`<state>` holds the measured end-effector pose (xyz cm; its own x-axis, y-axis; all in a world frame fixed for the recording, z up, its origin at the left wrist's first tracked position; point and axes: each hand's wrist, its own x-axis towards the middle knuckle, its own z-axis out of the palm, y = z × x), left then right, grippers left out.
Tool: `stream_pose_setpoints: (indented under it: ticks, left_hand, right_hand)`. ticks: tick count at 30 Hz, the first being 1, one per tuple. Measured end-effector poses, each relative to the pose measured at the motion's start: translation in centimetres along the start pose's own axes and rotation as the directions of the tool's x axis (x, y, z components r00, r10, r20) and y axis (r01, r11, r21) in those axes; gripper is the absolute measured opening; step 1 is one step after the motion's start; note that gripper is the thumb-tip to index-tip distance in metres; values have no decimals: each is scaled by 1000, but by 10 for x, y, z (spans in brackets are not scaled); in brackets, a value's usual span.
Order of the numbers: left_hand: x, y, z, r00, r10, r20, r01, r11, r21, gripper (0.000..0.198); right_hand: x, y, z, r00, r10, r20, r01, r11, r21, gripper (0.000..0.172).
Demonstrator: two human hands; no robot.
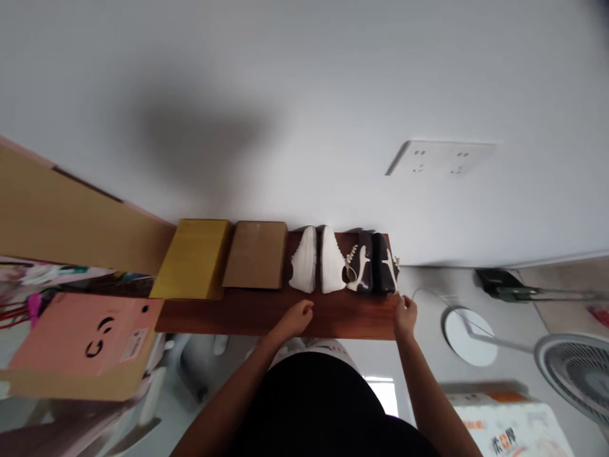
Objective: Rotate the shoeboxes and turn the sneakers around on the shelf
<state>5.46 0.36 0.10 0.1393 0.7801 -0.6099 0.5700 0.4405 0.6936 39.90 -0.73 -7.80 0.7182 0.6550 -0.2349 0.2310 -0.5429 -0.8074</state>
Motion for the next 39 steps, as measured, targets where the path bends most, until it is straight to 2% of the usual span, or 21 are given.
stream_pose_setpoints:
  ticks: [2, 4, 6, 8, 10, 12, 14, 16, 18, 20, 23, 25, 28, 32, 36, 39]
  left_hand:
    - [-22, -29, -28, 995, -54, -78, 58, 997, 44, 31]
    - [-41, -52, -54, 981, -109, -159, 116, 992, 39, 31]
    - [-55, -68, -78, 964, -125, -235, 133, 991, 20, 28]
    - [-62, -77, -99, 953, -106, -285, 113, 994, 8, 21]
    - [-65, -81, -119, 947, -57, -316, 61, 998, 5, 18]
    - [-66, -84, -139, 938, -12, -347, 13, 1000, 0, 22]
    - [-67, -89, -162, 922, 9, -388, -12, 1000, -5, 29]
    - [-70, -100, -186, 914, 14, -407, -18, 1000, -8, 36]
    - [-73, -116, -210, 914, 28, -405, -35, 999, -9, 39]
    - [-78, -136, -233, 916, 42, -400, -54, 998, -18, 38]
    - [-83, -168, -262, 918, 33, -394, -62, 996, -60, 33]
    - [-87, -186, -278, 922, 19, -386, -59, 994, -93, 31]
    - [-91, -204, -299, 929, -6, -371, -38, 993, -109, 32]
    - [-94, -206, -317, 944, -11, -330, -12, 997, -70, 29]
    - [-93, -197, -328, 948, 50, -314, -55, 998, -6, 21]
    - [-89, -200, -335, 938, 87, -334, -84, 996, 22, 27]
  right_hand:
    - [-34, 6, 6, 996, 72, 62, -75, 996, 54, 52]
    - [-71, 3, 19, 965, 170, 201, -196, 974, 116, 51]
    - [-111, -9, 38, 885, 226, 406, -299, 946, 127, 47]
    - [-149, -30, 63, 773, 214, 597, -340, 935, 105, 42]
    - [-185, -57, 93, 675, 168, 719, -328, 941, 88, 38]
    - [-217, -85, 124, 616, 110, 780, -272, 959, 79, 37]
    - [-243, -111, 156, 608, -8, 794, -99, 991, 86, 36]
    - [-264, -135, 188, 606, -183, 774, 220, 974, 58, 33]
    - [-279, -155, 220, 588, -331, 738, 542, 839, -55, 40]
    - [-288, -170, 249, 582, -398, 709, 720, 657, -222, 62]
    - [-292, -178, 281, 604, -397, 691, 780, 471, -411, 92]
    - [-289, -174, 291, 616, -385, 688, 782, 408, -472, 100]
    - [-283, -161, 292, 616, -377, 691, 786, 355, -507, 102]
    - [-277, -153, 291, 632, -353, 689, 774, 331, -540, 102]
    - [-272, -159, 294, 656, -344, 672, 754, 337, -564, 101]
    - [-275, -166, 289, 652, -331, 683, 757, 338, -559, 111]
